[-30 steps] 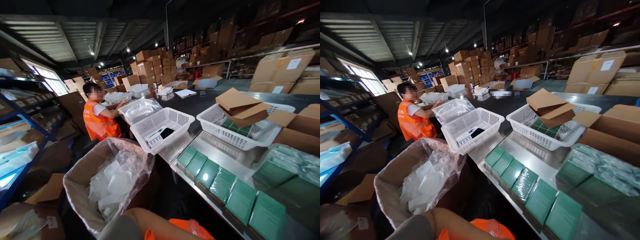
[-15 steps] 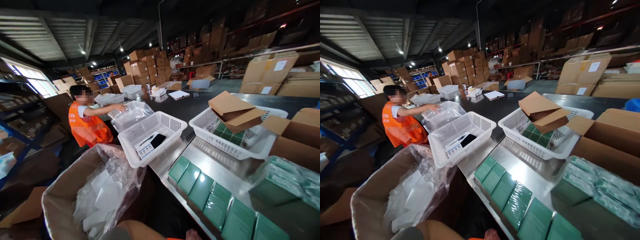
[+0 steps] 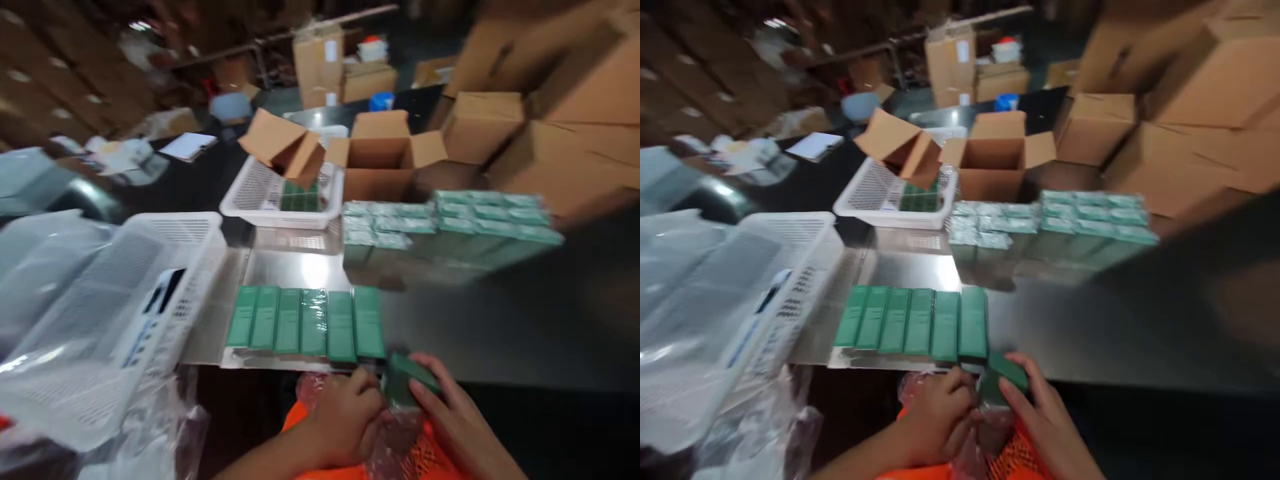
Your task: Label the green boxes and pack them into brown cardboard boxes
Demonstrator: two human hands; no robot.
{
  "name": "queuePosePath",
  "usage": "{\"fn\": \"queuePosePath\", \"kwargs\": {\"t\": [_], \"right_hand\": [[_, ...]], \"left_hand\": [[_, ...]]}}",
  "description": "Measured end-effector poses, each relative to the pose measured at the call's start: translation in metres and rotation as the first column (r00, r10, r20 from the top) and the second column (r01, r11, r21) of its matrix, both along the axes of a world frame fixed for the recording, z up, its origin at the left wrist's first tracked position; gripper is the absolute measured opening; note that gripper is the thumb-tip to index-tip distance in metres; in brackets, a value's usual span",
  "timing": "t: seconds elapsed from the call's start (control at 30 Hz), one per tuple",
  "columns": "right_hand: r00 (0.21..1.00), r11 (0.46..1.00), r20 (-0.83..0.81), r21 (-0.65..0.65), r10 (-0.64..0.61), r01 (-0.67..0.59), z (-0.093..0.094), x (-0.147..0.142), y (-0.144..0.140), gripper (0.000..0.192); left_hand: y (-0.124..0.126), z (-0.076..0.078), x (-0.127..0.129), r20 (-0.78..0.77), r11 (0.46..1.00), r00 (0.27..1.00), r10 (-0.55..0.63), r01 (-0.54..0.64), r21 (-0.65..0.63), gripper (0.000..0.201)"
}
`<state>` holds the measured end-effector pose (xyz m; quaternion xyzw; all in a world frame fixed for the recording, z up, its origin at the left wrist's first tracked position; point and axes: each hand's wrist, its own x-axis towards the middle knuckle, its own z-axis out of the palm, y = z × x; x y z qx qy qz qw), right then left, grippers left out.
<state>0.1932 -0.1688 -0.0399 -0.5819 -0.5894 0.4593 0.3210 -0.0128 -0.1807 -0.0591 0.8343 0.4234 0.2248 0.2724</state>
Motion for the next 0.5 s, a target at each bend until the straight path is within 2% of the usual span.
{"fn": "queuePosePath", "kwargs": {"t": [0.07, 0.13, 0.2, 0.27, 0.3, 0.33, 0.4, 0.43, 0.5], "right_hand": [[0.996, 0.998, -0.067, -0.037, -0.060, 0.058, 0.008, 0.009, 0.001, 0.039], [0.961, 0.981, -0.195, -0.064, -0.194, 0.185, 0.015, 0.020, 0.014, 0.041], [0.859, 0.916, -0.322, -0.094, -0.398, 0.390, 0.019, 0.033, 0.033, 0.045], [0.774, 0.848, -0.366, -0.089, -0.516, 0.523, 0.018, 0.041, 0.056, 0.050], [0.784, 0.849, -0.347, -0.076, -0.514, 0.523, 0.016, 0.041, 0.068, 0.052], [0.827, 0.875, -0.301, -0.062, -0.475, 0.480, 0.012, 0.039, 0.078, 0.053], [0.939, 0.949, -0.146, -0.003, -0.313, 0.316, 0.005, 0.030, 0.095, 0.050], [0.970, 0.968, -0.044, 0.063, -0.241, 0.243, 0.001, 0.024, 0.100, 0.050], [0.966, 0.954, 0.168, 0.263, -0.195, 0.147, -0.004, 0.013, 0.103, 0.057]], "left_hand": [[0.001, 0.007, -0.008, 0.061, 0.997, 0.997, -0.050, 0.047, 0.053, 0.009], [0.001, 0.015, -0.013, 0.088, 0.991, 0.988, -0.124, 0.119, 0.064, 0.009], [-0.001, 0.019, -0.015, 0.108, 0.977, 0.972, -0.211, 0.210, 0.022, 0.007], [-0.005, 0.018, -0.015, 0.188, 0.947, 0.942, -0.277, 0.301, -0.113, 0.006], [-0.007, 0.016, -0.015, 0.267, 0.920, 0.921, -0.283, 0.340, -0.196, 0.005], [-0.008, 0.013, -0.015, 0.348, 0.892, 0.900, -0.261, 0.363, -0.271, 0.004], [-0.011, 0.009, -0.014, 0.446, 0.852, 0.877, -0.177, 0.363, -0.377, 0.005], [-0.012, 0.007, -0.014, 0.463, 0.842, 0.876, -0.135, 0.348, -0.413, 0.008], [-0.014, 0.006, -0.014, 0.470, 0.832, 0.878, -0.087, 0.324, -0.451, 0.016]]}}
